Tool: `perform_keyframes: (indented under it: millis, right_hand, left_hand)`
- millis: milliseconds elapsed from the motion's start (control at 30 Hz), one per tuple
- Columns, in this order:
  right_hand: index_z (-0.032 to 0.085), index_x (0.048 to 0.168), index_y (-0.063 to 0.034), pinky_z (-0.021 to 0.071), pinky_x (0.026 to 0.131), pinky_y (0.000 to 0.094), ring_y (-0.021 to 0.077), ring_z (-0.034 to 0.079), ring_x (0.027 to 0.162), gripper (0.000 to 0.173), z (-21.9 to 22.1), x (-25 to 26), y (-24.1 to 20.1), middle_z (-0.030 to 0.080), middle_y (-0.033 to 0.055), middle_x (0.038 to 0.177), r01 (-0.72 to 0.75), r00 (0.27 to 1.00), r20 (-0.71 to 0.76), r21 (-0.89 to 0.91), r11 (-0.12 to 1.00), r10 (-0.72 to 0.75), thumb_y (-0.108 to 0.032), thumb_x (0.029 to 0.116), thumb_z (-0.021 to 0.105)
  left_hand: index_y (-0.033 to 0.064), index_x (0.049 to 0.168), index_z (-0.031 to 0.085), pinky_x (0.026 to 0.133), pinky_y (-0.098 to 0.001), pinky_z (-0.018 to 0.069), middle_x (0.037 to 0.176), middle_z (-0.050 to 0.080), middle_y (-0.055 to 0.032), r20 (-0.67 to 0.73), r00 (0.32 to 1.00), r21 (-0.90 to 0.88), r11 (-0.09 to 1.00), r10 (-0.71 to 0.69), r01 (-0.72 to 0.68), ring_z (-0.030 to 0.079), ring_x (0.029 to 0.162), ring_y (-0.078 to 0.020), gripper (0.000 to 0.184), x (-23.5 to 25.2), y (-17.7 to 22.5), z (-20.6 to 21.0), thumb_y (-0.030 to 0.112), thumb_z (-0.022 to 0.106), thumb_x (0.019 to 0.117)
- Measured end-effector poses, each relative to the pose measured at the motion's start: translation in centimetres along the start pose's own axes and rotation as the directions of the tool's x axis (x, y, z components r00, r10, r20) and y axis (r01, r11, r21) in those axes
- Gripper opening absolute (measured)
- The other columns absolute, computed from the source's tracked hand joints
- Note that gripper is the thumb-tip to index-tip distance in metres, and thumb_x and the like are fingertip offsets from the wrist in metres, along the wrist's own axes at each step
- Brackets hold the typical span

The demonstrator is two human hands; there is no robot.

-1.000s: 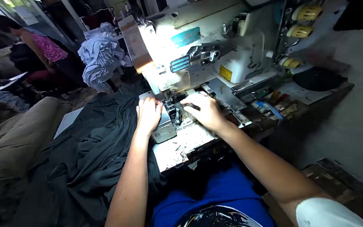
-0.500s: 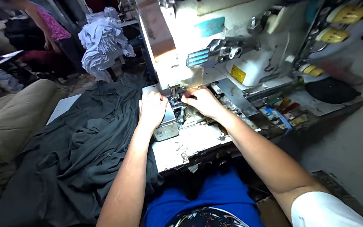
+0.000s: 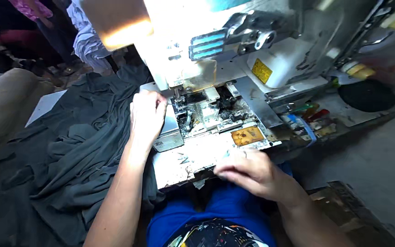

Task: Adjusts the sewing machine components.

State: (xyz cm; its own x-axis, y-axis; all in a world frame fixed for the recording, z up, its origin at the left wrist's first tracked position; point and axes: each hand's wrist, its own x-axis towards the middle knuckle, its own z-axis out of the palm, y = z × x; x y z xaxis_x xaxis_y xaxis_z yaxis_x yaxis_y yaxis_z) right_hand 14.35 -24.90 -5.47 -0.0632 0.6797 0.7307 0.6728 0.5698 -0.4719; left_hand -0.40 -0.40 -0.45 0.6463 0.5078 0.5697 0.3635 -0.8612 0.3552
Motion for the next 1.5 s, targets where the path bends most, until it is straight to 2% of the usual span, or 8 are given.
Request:
perform_keyframes:
  millis: [167, 300, 533, 667, 833, 1000, 1100, 1500]
  right_hand:
    - [0.073, 0.098, -0.005, 0.0506, 0.076, 0.0189, 0.0093, 0.064, 0.08, 0.021, -0.1, 0.6, -1.0, 0.07, 0.0069, 0.082, -0.014, 0.983, -0.179, -0.285, 0.958, -0.039, -0.018, 0.1044, 0.058]
    - [0.074, 0.096, -0.005, 0.0492, 0.076, 0.0174, 0.0074, 0.063, 0.079, 0.017, -0.1, 1.3, -2.1, 0.068, 0.0052, 0.081, 0.037, 0.989, -0.132, -0.258, 0.965, -0.073, -0.016, 0.1013, 0.062]
    - [0.076, 0.095, -0.0061, 0.0504, 0.08, 0.016, 0.0039, 0.064, 0.084, 0.011, -0.6, 1.1, -1.7, 0.071, 0.003, 0.084, -0.02, 0.979, -0.203, -0.25, 0.968, -0.032, -0.015, 0.0959, 0.068]
    - [0.08, 0.091, -0.0134, 0.0447, 0.101, 0.0273, 0.0164, 0.06, 0.111, 0.013, -0.1, 1.6, -2.1, 0.071, 0.0092, 0.103, 0.013, 0.979, -0.181, -0.414, 0.91, -0.096, -0.019, 0.0964, 0.069]
    - [0.076, 0.096, -0.0119, 0.041, 0.103, 0.0358, 0.0255, 0.055, 0.11, 0.013, -1.1, 3.2, -2.7, 0.063, 0.013, 0.103, 0.158, 0.968, -0.071, -0.579, 0.8, -0.242, -0.012, 0.0987, 0.064]
    - [0.076, 0.087, -0.0083, 0.0395, 0.097, 0.0292, 0.0182, 0.055, 0.107, 0.01, -1.6, 4.1, -1.8, 0.067, 0.0089, 0.098, 0.034, 0.94, -0.291, -0.446, 0.894, -0.181, -0.013, 0.0921, 0.069]
    - [0.076, 0.084, -0.0085, 0.0433, 0.099, 0.0233, 0.0069, 0.061, 0.099, 0.004, -1.1, 3.7, -1.0, 0.072, 0.0002, 0.089, -0.097, 0.925, -0.38, -0.257, 0.962, -0.008, -0.012, 0.0858, 0.074]
    - [0.069, 0.09, -0.0089, 0.0493, 0.074, 0.015, 0.0004, 0.059, 0.083, 0.015, 0.2, 4.6, -0.3, 0.06, -0.0034, 0.088, -0.337, 0.889, -0.246, 0.22, 0.915, 0.387, -0.009, 0.0981, 0.056]
  left_hand:
    - [-0.0017, 0.121, 0.063, 0.079, -0.0221, 0.0582, 0.11, 0.065, -0.0037, 0.036, 0.999, -0.634, 0.773, 0.017, 0.01, 0.066, 0.09, -0.0035, 0.034, -9.0, 8.8, -0.2, 0.025, 0.064, 0.0993]
    - [0.0007, 0.092, 0.072, 0.065, -0.0198, 0.0595, 0.082, 0.071, 0.0025, 0.203, 0.979, -0.864, 0.475, 0.026, 0.167, 0.067, 0.069, -0.0016, 0.013, -11.7, 10.8, 0.1, 0.009, 0.063, 0.0989]
    - [0.0106, 0.091, 0.075, 0.063, -0.0167, 0.0584, 0.081, 0.07, 0.0069, 0.083, 0.996, -0.745, 0.663, -0.02, 0.075, 0.066, 0.067, -0.0007, 0.016, -12.1, 5.9, -4.9, 0.019, 0.065, 0.1]
    - [0.0106, 0.107, 0.08, 0.092, -0.0469, 0.0536, 0.11, 0.074, -0.0077, 0.136, 0.988, -0.075, 0.996, 0.067, -0.057, 0.069, 0.106, -0.0224, 0.029, -12.6, 3.7, -5.7, 0.029, 0.059, 0.0966]
    - [-0.0001, 0.142, 0.057, 0.114, -0.0307, 0.044, 0.144, 0.06, -0.0072, 0.024, 0.945, -0.613, 0.751, 0.327, -0.245, 0.053, 0.135, -0.009, 0.057, -6.8, 10.3, -6.7, 0.043, 0.054, 0.1047]
    - [0.0086, 0.098, 0.073, 0.054, -0.0145, 0.05, 0.07, 0.066, 0.0076, 0.488, 0.864, -0.835, 0.353, 0.122, 0.422, 0.058, 0.056, 0.0025, 0.01, -5.2, 10.4, -1.1, 0.01, 0.064, 0.0943]
    - [0.0132, 0.088, 0.077, 0.045, -0.0116, 0.0345, 0.06, 0.056, 0.012, 0.389, 0.921, -0.833, 0.438, 0.029, 0.338, 0.041, 0.047, 0.0058, 0.014, -5.7, 9.0, -0.6, 0.016, 0.066, 0.0958]
    - [0.0004, 0.098, 0.077, 0.066, -0.0119, 0.046, 0.081, 0.068, 0.0009, -0.274, 0.941, -0.577, 0.749, 0.198, -0.326, 0.054, 0.07, 0.0039, 0.009, -5.7, 8.6, 1.2, 0.006, 0.073, 0.0916]
